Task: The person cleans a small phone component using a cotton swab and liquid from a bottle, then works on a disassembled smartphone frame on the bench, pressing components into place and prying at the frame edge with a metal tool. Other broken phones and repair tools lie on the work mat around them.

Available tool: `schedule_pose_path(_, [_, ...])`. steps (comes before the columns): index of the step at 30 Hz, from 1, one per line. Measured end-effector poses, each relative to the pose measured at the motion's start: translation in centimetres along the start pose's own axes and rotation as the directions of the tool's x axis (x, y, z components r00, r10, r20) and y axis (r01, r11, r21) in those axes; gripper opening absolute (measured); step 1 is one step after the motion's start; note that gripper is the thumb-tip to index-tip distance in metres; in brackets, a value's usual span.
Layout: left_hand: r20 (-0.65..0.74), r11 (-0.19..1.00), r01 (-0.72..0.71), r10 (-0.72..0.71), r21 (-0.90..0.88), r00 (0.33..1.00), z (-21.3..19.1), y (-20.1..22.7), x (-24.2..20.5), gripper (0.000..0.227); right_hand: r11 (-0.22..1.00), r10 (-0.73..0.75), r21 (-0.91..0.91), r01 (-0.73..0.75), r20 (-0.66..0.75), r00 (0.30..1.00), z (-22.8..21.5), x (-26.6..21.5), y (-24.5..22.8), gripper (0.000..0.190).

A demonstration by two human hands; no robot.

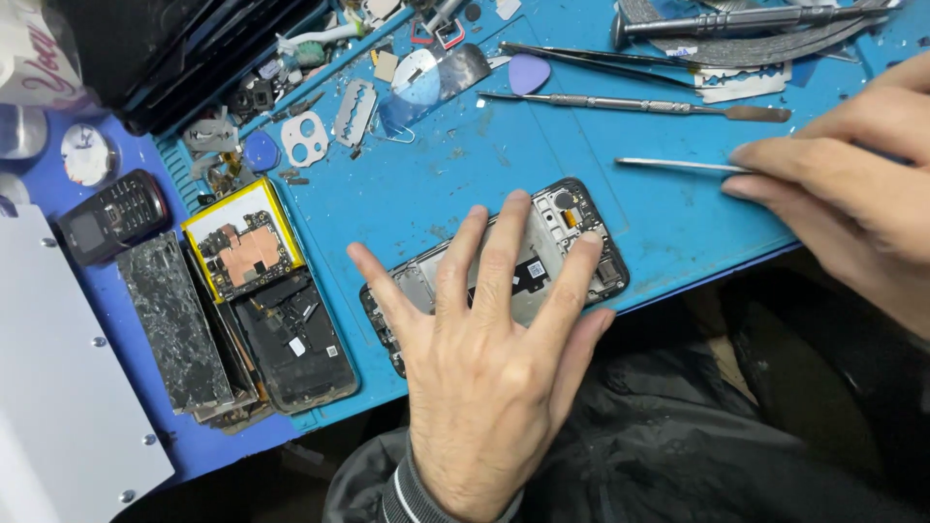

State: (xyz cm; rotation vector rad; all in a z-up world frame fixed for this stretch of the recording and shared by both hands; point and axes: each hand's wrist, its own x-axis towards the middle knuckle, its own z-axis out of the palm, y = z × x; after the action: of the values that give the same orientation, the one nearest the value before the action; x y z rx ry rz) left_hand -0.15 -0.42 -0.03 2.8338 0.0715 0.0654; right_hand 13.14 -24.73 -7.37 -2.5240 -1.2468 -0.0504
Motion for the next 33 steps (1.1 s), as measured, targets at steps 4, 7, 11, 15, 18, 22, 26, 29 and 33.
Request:
schedule_pose_path(4, [-0.004, 1.000, -0.006, 0.005, -0.004, 1.000, 0.1, 0.0, -0.1, 0.050, 0.997, 0.053, 0.058, -0.053, 0.000, 0.999, 0.0, -0.5, -0.2, 0.020])
schedule_pose_path(7, [0.004, 1.000, -0.011, 0.011, 0.003, 1.000, 0.1, -0.1, -0.2, 0.051, 0.994, 0.084, 0.062, -0.085, 0.019, 0.996, -0.4, -0.3, -0.9, 0.023])
schedule_pose_path(11, [0.043, 0.999, 0.019, -0.020, 0.028, 0.999, 0.5, 0.0, -0.5, 0.056, 0.940, 0.131, 0.317, -0.126, 0.003, 0.991, 1.8, -1.7, 1.5, 0.033])
schedule_pose_path(15, [0.086, 0.999, 0.026, -0.029, 0.039, 0.996, 0.2, 0.2, -0.1, 0.057, 0.733, 0.369, 0.582, -0.352, 0.093, 0.925, 3.0, -2.6, 2.1, 0.031])
schedule_pose_path(18, [0.103, 0.997, 0.027, -0.034, 0.066, 0.994, 0.0, 0.5, 0.2, 0.054, 0.697, 0.337, 0.653, -0.296, 0.066, 0.939, 3.0, -1.9, 2.4, 0.025])
schedule_pose_path(22, [0.088, 0.999, 0.045, -0.047, 0.029, 0.995, -0.2, 0.7, 0.6, 0.050, 0.970, 0.020, 0.242, -0.003, -0.068, 0.997, -0.2, 1.0, -0.5, 0.026])
schedule_pose_path(26, [0.055, 0.999, 0.036, -0.036, 0.005, 0.998, -0.3, 0.4, 0.6, 0.048, 0.990, -0.059, 0.116, 0.075, -0.135, 0.989, -0.6, 1.7, -1.7, 0.020])
schedule_pose_path(29, [0.044, 0.999, 0.051, -0.052, 0.005, 0.998, 0.0, 0.4, 0.4, 0.047, 0.943, 0.024, 0.333, 0.016, -0.116, 0.993, -1.9, 1.6, -4.2, 0.035])
schedule_pose_path(33, [0.005, 1.000, 0.027, -0.027, 0.013, 1.000, 0.1, 0.2, -0.1, 0.052, 0.920, 0.137, 0.374, -0.119, -0.024, 0.990, -2.3, 0.9, -7.0, 0.027])
